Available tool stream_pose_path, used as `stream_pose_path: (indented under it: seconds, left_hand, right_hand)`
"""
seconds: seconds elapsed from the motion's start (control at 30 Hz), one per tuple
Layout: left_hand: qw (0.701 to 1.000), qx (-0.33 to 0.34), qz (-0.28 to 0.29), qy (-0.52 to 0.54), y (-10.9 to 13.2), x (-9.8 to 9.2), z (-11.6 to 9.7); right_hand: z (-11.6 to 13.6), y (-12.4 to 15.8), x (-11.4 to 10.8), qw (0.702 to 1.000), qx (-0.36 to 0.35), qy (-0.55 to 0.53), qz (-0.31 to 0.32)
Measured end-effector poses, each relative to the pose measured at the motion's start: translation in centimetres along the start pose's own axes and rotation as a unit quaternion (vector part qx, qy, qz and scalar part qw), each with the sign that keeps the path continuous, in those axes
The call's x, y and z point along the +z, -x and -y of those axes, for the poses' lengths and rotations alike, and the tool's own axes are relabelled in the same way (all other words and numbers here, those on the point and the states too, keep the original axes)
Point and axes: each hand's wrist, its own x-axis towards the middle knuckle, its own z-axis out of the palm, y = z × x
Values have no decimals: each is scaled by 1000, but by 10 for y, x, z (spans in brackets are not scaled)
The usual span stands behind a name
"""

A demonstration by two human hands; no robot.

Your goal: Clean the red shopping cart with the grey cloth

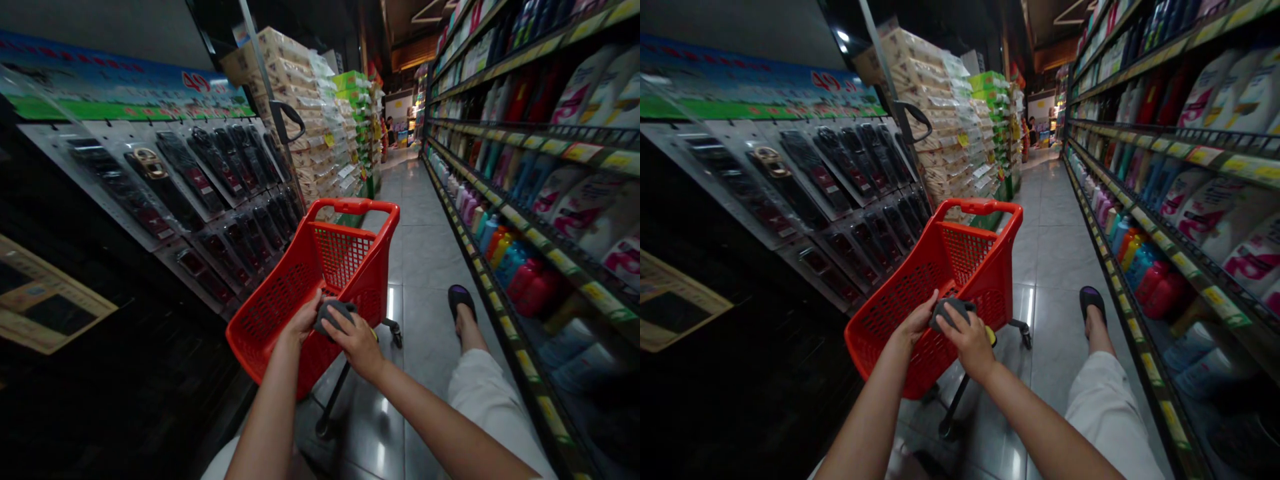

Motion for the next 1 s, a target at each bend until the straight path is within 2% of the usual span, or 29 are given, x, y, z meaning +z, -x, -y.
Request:
stream_pose_path:
  seconds: [0.07,0.13,0.2,0.3,0.37,0.47,0.57,0.73,0.87,1.0]
  left_hand:
    - [1000,8,3,-27,0,1,-2]
    - [997,56,33,-40,3,5,-5]
    - [992,97,57,-54,7,11,-10]
    - [989,84,91,-86,12,18,-14]
    - [986,81,98,-104,13,20,-16]
    - [984,95,88,-123,13,20,-17]
    - [984,97,80,-127,13,21,-19]
    - [992,60,88,-73,12,27,-20]
    - [994,57,83,-47,8,28,-18]
    - [993,50,101,-34,6,29,-18]
  right_hand:
    - [-3,6,2,999,-34,-9,9]
    - [-20,5,-2,1000,-11,-22,-10]
    - [-48,-4,-9,994,65,-46,-77]
    - [-92,-29,-23,953,201,-68,-216]
    - [-112,-48,-29,932,250,-59,-257]
    - [-121,-72,-30,935,274,-29,-225]
    - [-111,-82,-23,942,293,10,-163]
    - [-91,-74,-15,948,300,61,-84]
    - [-80,-67,-21,953,291,81,-23]
    - [-70,-60,-28,960,267,86,18]
